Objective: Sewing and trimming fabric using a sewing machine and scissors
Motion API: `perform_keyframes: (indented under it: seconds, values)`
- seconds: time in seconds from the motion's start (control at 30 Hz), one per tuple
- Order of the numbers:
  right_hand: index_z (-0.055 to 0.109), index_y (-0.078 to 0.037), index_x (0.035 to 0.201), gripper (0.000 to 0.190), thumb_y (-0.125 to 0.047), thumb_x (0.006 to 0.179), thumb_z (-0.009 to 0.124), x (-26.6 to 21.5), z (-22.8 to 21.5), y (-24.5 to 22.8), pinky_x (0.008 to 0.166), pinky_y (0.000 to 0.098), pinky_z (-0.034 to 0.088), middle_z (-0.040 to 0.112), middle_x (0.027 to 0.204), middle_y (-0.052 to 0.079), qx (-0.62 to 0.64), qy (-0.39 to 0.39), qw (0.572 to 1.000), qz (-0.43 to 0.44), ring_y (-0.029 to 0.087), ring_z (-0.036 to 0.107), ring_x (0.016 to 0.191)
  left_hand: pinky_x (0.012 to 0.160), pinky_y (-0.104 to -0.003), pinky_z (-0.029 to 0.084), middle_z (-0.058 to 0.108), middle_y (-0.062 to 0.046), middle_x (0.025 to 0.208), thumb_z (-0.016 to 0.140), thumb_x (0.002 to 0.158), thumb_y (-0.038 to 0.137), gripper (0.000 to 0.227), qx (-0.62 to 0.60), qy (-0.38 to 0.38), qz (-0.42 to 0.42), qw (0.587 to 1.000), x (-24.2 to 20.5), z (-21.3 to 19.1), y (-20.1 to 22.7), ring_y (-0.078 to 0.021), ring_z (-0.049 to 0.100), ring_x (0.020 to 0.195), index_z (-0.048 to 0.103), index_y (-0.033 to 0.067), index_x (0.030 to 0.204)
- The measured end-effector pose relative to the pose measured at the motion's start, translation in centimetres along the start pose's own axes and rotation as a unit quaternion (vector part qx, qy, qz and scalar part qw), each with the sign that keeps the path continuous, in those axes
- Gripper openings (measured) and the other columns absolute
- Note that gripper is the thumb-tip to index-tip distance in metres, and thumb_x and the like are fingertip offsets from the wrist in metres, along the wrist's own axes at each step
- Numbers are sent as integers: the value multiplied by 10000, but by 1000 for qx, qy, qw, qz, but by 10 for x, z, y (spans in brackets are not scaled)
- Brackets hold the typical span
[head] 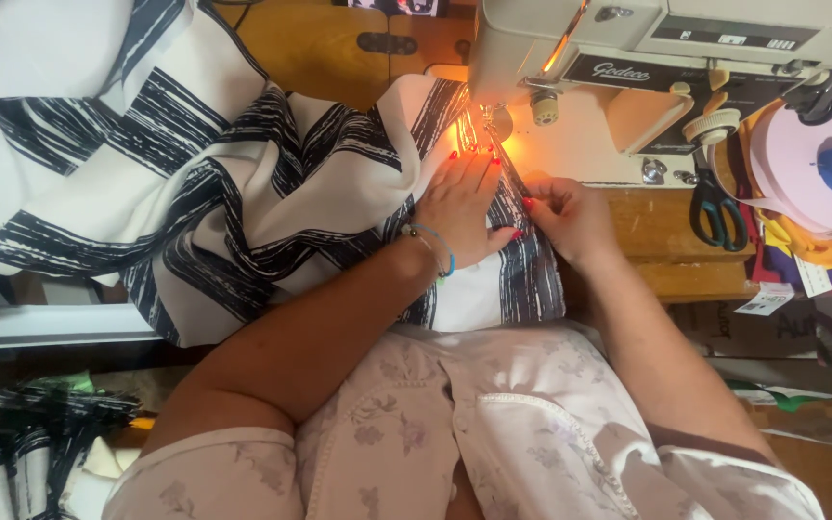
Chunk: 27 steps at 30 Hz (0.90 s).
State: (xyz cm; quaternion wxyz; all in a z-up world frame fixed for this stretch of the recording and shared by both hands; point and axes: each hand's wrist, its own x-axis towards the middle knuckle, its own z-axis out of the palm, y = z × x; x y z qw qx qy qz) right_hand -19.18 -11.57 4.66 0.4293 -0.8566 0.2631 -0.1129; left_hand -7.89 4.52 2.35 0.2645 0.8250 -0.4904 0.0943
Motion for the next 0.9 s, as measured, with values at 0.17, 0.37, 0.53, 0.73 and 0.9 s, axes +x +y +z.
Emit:
perform_keyframes:
  seconds: [0.17,0.37,0.53,0.73,0.9]
  values:
    - [799,-211,1109,212,-201,898,788,-9,13,-12,625,279,551,754,787,25,-70,38,997,-16,157,731,765,1267,-485,162,497,-98,1486,685,718,726,947,4,-37,10,999,-1,-4,-13,-313,368,1445,537,151,1455]
    - [815,-123,1032,186,-141,857,754,-29,29,-43,599,442,579,735,800,167,-242,90,947,-189,402,723,793,1270,-515,120,463,-109,1527,709,702,723,935,-10,-72,30,997,-4,-14,-33,-328,311,1483,552,190,1454]
    - [802,-122,1018,209,-148,819,742,-23,38,-28,637,467,592,711,818,134,-321,90,919,-210,399,718,792,1285,-532,59,379,-124,1594,715,721,694,981,-21,-118,38,992,-4,-14,-40,-339,221,1528,471,174,1517]
    - [780,-145,1039,224,-197,842,688,-16,39,-12,689,484,576,672,837,135,-340,46,915,-214,413,696,833,1277,-547,45,356,-121,1600,696,769,693,987,-2,-147,53,988,-5,-28,-37,-339,205,1533,400,178,1558]
    - [770,-136,1054,229,-197,864,657,-16,38,-8,705,483,577,674,870,137,-349,23,912,-216,405,697,856,1262,-572,32,268,-57,1660,613,842,704,822,4,-192,63,979,-3,-36,-36,-338,159,1541,428,329,1550]
